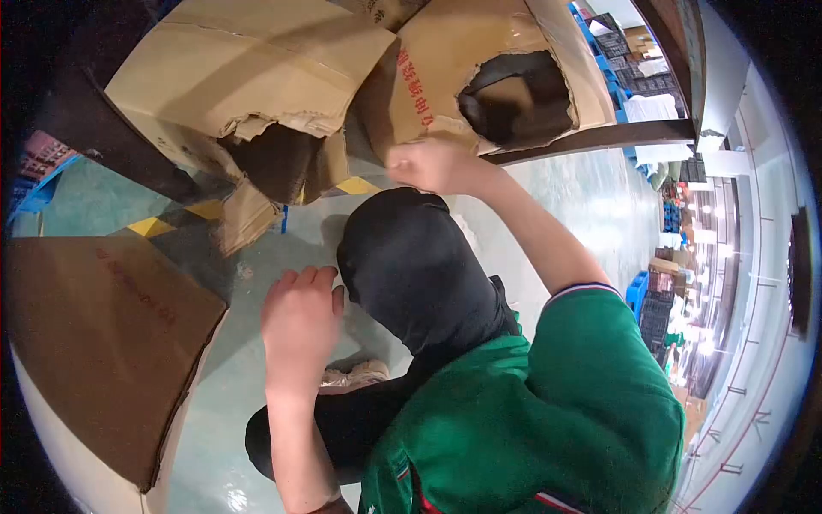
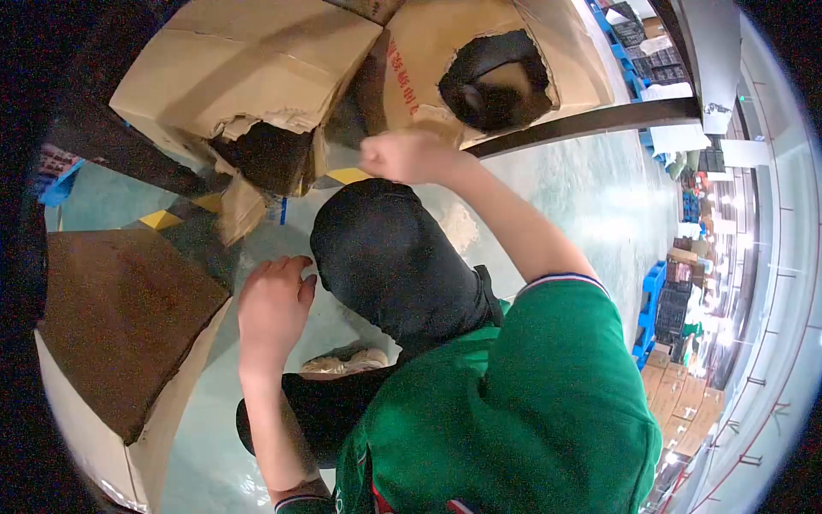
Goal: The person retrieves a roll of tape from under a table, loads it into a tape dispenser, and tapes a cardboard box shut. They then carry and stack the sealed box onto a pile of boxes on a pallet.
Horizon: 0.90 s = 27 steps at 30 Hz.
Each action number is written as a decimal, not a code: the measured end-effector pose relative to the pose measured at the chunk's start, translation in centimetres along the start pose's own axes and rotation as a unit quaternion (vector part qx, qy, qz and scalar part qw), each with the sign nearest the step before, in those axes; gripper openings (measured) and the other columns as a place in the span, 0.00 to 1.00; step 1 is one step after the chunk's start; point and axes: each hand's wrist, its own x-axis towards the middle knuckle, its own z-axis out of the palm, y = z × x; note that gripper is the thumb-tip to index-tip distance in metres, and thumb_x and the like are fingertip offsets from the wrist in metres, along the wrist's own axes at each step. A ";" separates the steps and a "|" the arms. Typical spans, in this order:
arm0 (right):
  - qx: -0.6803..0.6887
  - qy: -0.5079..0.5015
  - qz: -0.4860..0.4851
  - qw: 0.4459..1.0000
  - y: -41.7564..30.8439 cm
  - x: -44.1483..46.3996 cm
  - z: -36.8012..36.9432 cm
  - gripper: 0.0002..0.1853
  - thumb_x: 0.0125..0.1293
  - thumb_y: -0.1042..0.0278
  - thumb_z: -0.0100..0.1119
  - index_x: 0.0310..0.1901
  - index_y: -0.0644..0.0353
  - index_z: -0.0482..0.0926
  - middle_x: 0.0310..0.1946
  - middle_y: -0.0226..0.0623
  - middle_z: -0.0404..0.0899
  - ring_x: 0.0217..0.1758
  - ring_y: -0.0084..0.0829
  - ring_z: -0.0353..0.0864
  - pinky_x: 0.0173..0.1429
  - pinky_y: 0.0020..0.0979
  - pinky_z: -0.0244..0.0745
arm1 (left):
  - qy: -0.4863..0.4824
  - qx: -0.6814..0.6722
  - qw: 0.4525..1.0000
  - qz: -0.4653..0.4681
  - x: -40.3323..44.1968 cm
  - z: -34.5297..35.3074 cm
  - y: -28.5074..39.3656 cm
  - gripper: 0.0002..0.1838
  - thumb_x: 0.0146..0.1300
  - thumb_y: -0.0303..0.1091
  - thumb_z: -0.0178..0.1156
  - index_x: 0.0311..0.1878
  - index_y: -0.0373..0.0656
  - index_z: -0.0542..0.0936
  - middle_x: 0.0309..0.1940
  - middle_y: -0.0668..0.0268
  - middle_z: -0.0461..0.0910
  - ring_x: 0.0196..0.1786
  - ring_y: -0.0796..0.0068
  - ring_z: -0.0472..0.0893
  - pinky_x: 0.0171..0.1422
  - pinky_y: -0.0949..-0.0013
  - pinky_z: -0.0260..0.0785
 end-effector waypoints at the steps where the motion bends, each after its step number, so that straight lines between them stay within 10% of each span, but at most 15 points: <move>1: -0.038 0.032 0.019 0.999 1.0 -1.1 0.0 0.10 0.62 0.59 0.51 0.34 0.58 0.73 0.30 0.43 0.76 0.35 0.41 0.78 0.40 0.37 0.71 | -0.010 0.001 1.000 0.001 0.0 0.0 0.0 0.10 0.52 0.30 0.59 0.39 0.41 0.78 0.34 0.59 0.78 0.41 0.57 0.76 0.47 0.58 0.68; 14: -0.121 0.299 0.178 0.930 4.1 -3.6 -4.2 0.15 0.58 0.58 0.56 0.41 0.58 0.72 0.45 0.45 0.75 0.51 0.46 0.74 0.54 0.41 0.70 | -0.049 0.020 0.999 -0.003 0.2 -0.1 -0.9 0.10 0.55 0.30 0.54 0.40 0.40 0.79 0.36 0.57 0.79 0.42 0.56 0.77 0.49 0.58 0.68; 21: -0.142 0.147 0.377 0.904 9.0 0.8 -2.9 0.25 0.59 0.55 0.52 0.49 0.68 0.65 0.47 0.52 0.72 0.53 0.50 0.73 0.55 0.47 0.70 | -0.021 0.038 0.999 -0.018 0.2 -0.7 -1.4 0.10 0.56 0.30 0.53 0.40 0.41 0.79 0.35 0.56 0.80 0.42 0.55 0.77 0.48 0.57 0.68; 27: -0.148 0.283 0.317 0.893 6.1 1.5 3.4 0.26 0.52 0.58 0.57 0.48 0.66 0.62 0.46 0.51 0.70 0.54 0.45 0.70 0.58 0.43 0.63 | -0.020 0.064 0.998 -0.011 -0.7 -1.1 -0.3 0.08 0.54 0.28 0.55 0.37 0.41 0.79 0.32 0.62 0.79 0.38 0.61 0.77 0.47 0.61 0.68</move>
